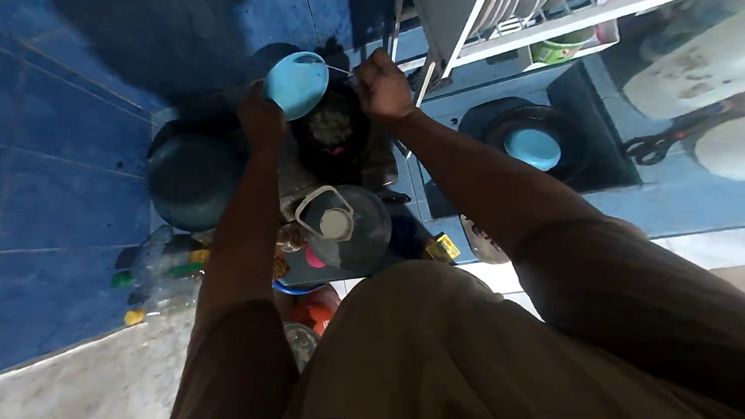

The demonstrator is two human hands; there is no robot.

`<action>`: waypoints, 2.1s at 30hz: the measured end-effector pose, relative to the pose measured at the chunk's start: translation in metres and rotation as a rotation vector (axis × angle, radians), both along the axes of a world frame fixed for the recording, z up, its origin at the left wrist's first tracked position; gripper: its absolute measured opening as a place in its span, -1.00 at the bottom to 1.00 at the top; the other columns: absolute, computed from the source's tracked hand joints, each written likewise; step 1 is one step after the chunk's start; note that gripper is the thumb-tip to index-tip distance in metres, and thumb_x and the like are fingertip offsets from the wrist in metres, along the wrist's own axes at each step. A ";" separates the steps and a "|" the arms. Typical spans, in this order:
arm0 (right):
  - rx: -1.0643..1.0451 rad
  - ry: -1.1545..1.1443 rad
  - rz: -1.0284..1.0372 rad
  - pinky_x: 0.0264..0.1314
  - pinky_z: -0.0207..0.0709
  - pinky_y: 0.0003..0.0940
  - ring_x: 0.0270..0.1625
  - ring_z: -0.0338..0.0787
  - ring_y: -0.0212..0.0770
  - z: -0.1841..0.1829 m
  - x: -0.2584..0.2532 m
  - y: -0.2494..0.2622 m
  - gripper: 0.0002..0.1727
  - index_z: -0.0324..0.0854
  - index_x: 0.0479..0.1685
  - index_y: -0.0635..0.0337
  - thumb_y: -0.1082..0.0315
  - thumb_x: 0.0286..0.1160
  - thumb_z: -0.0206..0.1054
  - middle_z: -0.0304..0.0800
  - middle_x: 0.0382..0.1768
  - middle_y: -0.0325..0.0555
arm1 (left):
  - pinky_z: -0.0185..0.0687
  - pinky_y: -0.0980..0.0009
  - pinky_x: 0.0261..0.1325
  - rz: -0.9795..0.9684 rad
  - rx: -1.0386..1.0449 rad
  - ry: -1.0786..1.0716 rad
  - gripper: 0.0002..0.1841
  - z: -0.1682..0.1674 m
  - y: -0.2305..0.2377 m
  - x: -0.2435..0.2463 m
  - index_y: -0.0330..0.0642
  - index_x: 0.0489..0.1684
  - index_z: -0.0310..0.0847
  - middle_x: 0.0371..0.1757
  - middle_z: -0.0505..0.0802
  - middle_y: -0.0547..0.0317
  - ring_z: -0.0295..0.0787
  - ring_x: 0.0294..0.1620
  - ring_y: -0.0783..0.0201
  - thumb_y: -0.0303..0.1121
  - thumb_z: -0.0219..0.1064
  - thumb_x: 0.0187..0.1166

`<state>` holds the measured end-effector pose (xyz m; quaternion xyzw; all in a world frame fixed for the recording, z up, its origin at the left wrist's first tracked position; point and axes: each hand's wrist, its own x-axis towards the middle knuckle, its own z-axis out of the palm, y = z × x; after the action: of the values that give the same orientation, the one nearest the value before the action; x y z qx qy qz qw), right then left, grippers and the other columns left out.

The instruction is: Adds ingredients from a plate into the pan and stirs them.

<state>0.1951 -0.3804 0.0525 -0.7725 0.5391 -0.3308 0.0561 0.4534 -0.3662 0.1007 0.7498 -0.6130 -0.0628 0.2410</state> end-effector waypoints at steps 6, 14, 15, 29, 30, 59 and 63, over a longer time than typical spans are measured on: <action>0.143 0.204 0.093 0.27 0.71 0.19 0.33 0.75 0.19 -0.001 0.000 0.005 -0.67 0.73 0.25 0.11 0.33 0.68 0.14 0.62 0.41 0.17 | 0.63 -0.04 0.42 0.029 -0.011 0.063 -0.58 0.002 0.000 0.001 -0.08 0.36 0.72 0.24 0.86 -0.04 0.79 0.33 0.07 -0.39 0.16 0.57; 0.201 0.241 0.080 0.20 0.71 0.26 0.32 0.75 0.23 0.015 0.014 0.005 -0.66 0.73 0.27 0.08 0.30 0.66 0.16 0.61 0.40 0.17 | 0.71 -0.04 0.29 0.105 0.031 0.208 -0.68 -0.001 -0.006 0.001 -0.13 0.16 0.80 0.11 0.89 -0.04 0.85 0.17 0.07 -0.35 0.25 0.53; 0.160 0.196 0.085 0.23 0.72 0.18 0.31 0.76 0.18 0.017 0.017 0.005 -0.66 0.73 0.27 0.07 0.28 0.67 0.15 0.62 0.39 0.14 | 0.74 -0.05 0.23 0.107 0.035 0.243 -0.69 -0.003 -0.008 0.001 -0.15 0.14 0.79 0.07 0.89 -0.05 0.86 0.10 0.08 -0.34 0.26 0.53; 0.172 0.171 0.123 0.21 0.73 0.15 0.27 0.77 0.15 0.019 0.024 -0.002 -0.68 0.73 0.24 0.04 0.29 0.69 0.13 0.62 0.38 0.13 | 0.72 -0.05 0.28 0.046 0.033 0.219 -0.68 -0.008 -0.019 -0.001 -0.17 0.14 0.77 0.08 0.88 -0.06 0.85 0.14 0.08 -0.29 0.19 0.61; 0.166 0.161 0.134 0.24 0.72 0.13 0.29 0.76 0.14 0.019 0.023 -0.003 -0.69 0.74 0.21 0.05 0.31 0.67 0.15 0.62 0.37 0.13 | 0.70 -0.05 0.32 0.049 0.029 0.202 -0.68 -0.008 -0.019 -0.002 -0.17 0.16 0.77 0.10 0.88 -0.05 0.84 0.18 0.08 -0.28 0.18 0.61; 0.307 0.100 -0.146 0.18 0.74 0.21 0.36 0.73 0.17 0.027 0.023 0.028 -0.62 0.72 0.31 -0.02 0.32 0.53 0.28 0.53 0.51 0.12 | 0.68 0.15 0.34 0.070 -0.128 0.045 -0.49 -0.006 -0.008 -0.020 0.04 0.60 0.59 0.20 0.90 0.06 0.84 0.24 0.19 -0.33 0.10 0.63; 0.244 0.060 -0.243 0.26 0.72 0.05 0.43 0.66 0.14 0.035 0.020 0.018 -0.59 0.71 0.33 0.07 0.42 0.50 0.26 0.51 0.51 0.14 | 0.72 0.10 0.32 0.102 -0.106 0.050 -0.48 -0.004 -0.005 -0.019 0.03 0.58 0.60 0.19 0.90 0.03 0.85 0.22 0.16 -0.33 0.14 0.59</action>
<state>0.2156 -0.3621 0.0873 -0.6987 0.6660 -0.2441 0.0930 0.4346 -0.3710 0.0970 0.7644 -0.5704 -0.0363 0.2985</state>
